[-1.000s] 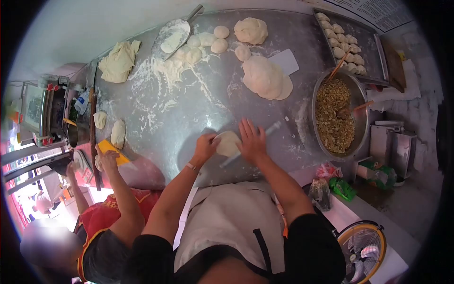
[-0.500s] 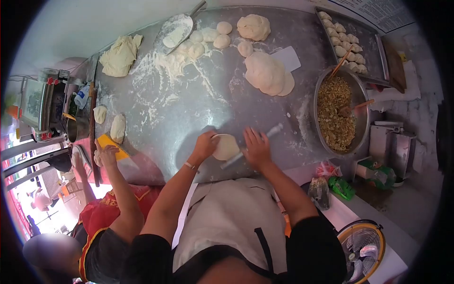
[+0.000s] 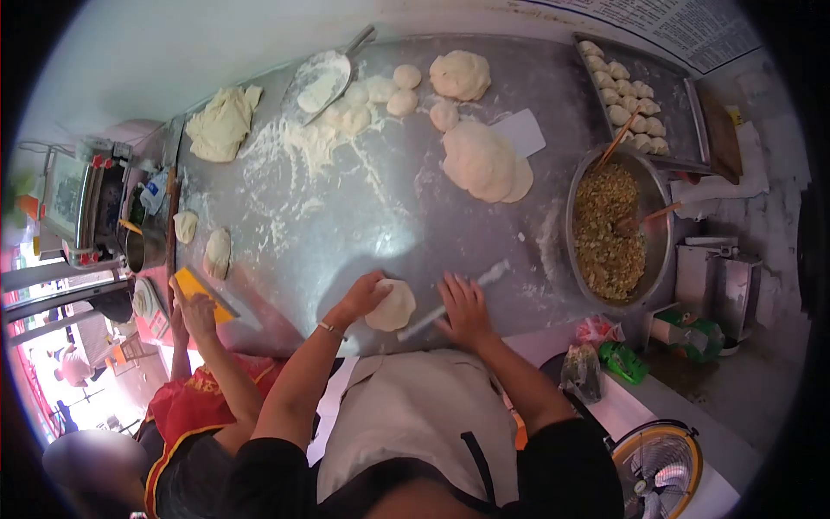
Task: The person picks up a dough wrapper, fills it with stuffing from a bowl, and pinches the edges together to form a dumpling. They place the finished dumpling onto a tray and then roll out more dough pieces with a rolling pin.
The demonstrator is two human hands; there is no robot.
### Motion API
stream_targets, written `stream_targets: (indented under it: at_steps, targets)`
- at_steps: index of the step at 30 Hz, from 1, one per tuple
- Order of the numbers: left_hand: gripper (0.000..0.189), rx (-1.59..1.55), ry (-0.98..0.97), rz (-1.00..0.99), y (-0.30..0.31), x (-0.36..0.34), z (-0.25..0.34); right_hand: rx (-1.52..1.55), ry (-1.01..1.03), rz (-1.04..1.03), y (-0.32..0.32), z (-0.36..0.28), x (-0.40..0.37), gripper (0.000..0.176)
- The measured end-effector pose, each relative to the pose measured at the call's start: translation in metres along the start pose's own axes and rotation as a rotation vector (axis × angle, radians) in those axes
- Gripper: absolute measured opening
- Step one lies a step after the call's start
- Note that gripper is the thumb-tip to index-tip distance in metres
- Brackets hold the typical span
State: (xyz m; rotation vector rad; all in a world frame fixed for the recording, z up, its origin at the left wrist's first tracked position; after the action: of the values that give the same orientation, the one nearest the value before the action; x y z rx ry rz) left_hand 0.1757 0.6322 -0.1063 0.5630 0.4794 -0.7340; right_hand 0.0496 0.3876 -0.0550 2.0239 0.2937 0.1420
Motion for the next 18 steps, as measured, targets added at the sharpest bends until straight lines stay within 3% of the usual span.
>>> stream_targets:
  at_steps: [2, 5, 7, 9, 11, 14, 17, 18]
  targets:
    - [0.03, -0.403, 0.185, -0.05, 0.007, 0.005, 0.009, 0.052, 0.029, -0.039, 0.004, 0.004, -0.028, 0.078]
    - [0.026, -0.462, -0.149, -0.051, 0.009, 0.058, 0.097, 0.079, 0.066, -0.098, 0.016, 0.014, -0.03, 0.076]
    - [0.029, -0.523, -0.106, -0.138, 0.017, 0.117, 0.144, 0.108, 0.086, -0.079, 0.014, 0.015, -0.022, 0.068]
    - [0.031, -0.507, 0.038, 0.031, 0.047, 0.177, 0.193, 0.132, 0.143, -0.056, 0.009, 0.021, -0.018, 0.055]
    - [0.028, 0.112, -0.365, 0.616, 0.076, 0.247, 0.204, 0.18, 0.173, -0.037, 0.003, 0.025, -0.013, 0.044]
    - [0.026, 0.668, -0.644, 0.976, 0.083, 0.291, 0.234, 0.253, 0.185, -0.016, 0.002, 0.03, 0.0, 0.036]
    - [0.029, 0.72, -0.832, 0.855, 0.084, 0.307, 0.221, 0.262, 0.173, 0.002, 0.008, 0.04, 0.017, 0.036]
    - [0.03, 0.619, -0.62, 0.653, 0.089, 0.301, 0.212, 0.269, 0.162, 0.011, 0.005, 0.045, 0.021, 0.036]
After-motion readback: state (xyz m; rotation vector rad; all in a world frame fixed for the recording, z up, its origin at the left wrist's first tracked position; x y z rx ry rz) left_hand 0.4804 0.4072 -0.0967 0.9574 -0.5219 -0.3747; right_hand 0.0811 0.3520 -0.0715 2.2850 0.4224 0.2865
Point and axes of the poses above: each hand's wrist, its own x-axis towards the middle knuckle, its own y-axis out of the back of the hand, z = x × y, the point moved 3 cm from there along x, towards the middle knuckle, and after that the axes turned 3 degrees about y, right-handed, at the moved point
